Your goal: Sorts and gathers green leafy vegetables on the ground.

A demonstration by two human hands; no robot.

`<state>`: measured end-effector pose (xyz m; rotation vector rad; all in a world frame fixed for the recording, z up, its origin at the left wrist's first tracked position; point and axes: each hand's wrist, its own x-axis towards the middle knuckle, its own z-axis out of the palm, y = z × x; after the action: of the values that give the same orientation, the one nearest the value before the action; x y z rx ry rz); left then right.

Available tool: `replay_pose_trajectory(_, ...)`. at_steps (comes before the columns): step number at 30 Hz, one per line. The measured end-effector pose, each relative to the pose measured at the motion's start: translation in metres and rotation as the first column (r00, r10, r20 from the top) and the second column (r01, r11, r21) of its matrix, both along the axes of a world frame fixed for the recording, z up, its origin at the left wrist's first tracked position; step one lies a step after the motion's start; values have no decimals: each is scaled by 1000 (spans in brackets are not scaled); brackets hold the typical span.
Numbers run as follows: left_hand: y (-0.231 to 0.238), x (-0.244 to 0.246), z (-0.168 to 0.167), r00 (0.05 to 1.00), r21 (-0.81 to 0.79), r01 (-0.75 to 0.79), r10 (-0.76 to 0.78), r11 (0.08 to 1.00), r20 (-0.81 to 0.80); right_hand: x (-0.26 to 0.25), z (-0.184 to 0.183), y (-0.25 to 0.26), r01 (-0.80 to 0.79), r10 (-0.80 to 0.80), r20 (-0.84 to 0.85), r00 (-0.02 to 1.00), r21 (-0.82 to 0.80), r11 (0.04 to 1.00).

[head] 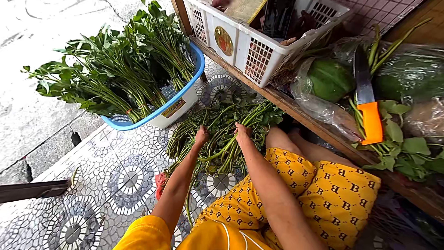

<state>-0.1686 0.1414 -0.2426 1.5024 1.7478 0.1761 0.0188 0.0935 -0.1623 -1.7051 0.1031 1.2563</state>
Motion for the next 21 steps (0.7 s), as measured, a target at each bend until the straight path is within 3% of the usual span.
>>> replay_pose_trajectory(5,-30,-16,32,965,204,-110,55,973,256,-2,-6,1,-42,52,-76,996,128,991)
replay_pose_trajectory(8,-53,-10,50,930,145,-87,29,986,366,-14,-5,1,-151,193,-169,966,232,961)
replay_pose_trajectory(11,-70,3,62,918,72,40,-65,997,390,-27,5,1,-211,258,-181,949,243,947)
replay_pose_trajectory(13,-71,14,74,948,107,132,-157,985,277,-29,8,1,-231,269,-142,953,236,944)
replay_pose_trajectory(15,-62,23,85,968,342,200,-239,918,75,-27,9,1,-255,285,-108,952,234,938)
replay_pose_trajectory(17,-44,30,92,954,632,273,-290,725,-79,-26,10,-2,-281,310,-103,945,229,932)
replay_pose_trajectory(18,-34,34,100,933,702,334,-328,629,-151,-26,10,-3,-286,315,-101,944,229,931)
replay_pose_trajectory(21,-16,37,123,810,658,575,-452,485,-374,-31,12,-5,-294,330,-128,935,238,926)
